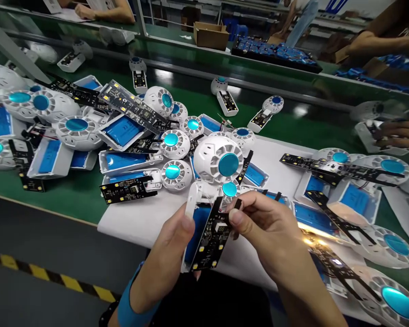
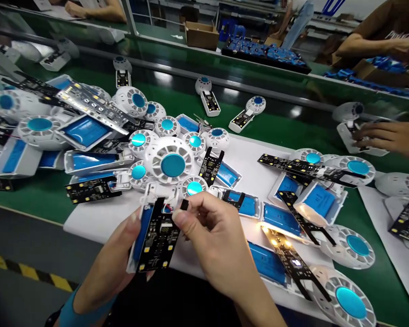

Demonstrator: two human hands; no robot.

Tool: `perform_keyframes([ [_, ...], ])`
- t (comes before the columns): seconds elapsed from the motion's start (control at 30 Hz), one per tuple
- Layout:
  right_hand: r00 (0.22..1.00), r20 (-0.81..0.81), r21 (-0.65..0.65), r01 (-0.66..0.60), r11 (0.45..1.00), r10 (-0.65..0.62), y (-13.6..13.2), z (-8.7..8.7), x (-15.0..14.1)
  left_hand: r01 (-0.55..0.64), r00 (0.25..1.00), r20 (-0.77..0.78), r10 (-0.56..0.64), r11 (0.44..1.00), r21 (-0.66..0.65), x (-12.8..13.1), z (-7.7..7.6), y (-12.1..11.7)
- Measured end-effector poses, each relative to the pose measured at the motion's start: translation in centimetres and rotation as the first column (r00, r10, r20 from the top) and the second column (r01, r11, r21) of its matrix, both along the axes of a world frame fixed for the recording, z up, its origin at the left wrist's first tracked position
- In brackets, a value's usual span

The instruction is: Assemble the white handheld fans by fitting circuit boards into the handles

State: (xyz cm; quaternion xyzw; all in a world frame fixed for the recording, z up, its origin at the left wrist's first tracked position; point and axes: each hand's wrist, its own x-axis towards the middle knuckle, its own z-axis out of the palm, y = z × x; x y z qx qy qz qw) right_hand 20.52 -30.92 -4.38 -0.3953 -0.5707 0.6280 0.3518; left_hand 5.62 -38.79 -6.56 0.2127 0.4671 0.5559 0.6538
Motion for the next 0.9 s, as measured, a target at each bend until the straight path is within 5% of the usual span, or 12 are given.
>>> perform_keyframes([
  [0.2,0.999,-0.036,0.059,0.038,0.998,-0.036,-0.1,0.2,-1.0,0.059,0.998,0.038,-0.06,0.998,0.009,0.1,-1.0,0.3],
  [0.37,0.993,0.119,0.185,-0.038,0.982,0.016,-0.3,0.7,-1.1,0.043,0.999,0.009,-0.042,0.999,-0.02,-0.3,-1.8,0.1],
  [0.6,0.953,0.29,0.462,-0.058,0.885,-0.089,-1.0,1.1,-1.1,-0.034,0.995,-0.09,0.038,0.999,0.041,-0.2,-1.4,0.3],
  [0.9,0.983,0.178,0.402,-0.034,0.915,-0.042,-0.8,0.8,-1.2,-0.035,0.999,-0.038,0.039,0.994,0.102,-0.5,-1.7,0.4],
])
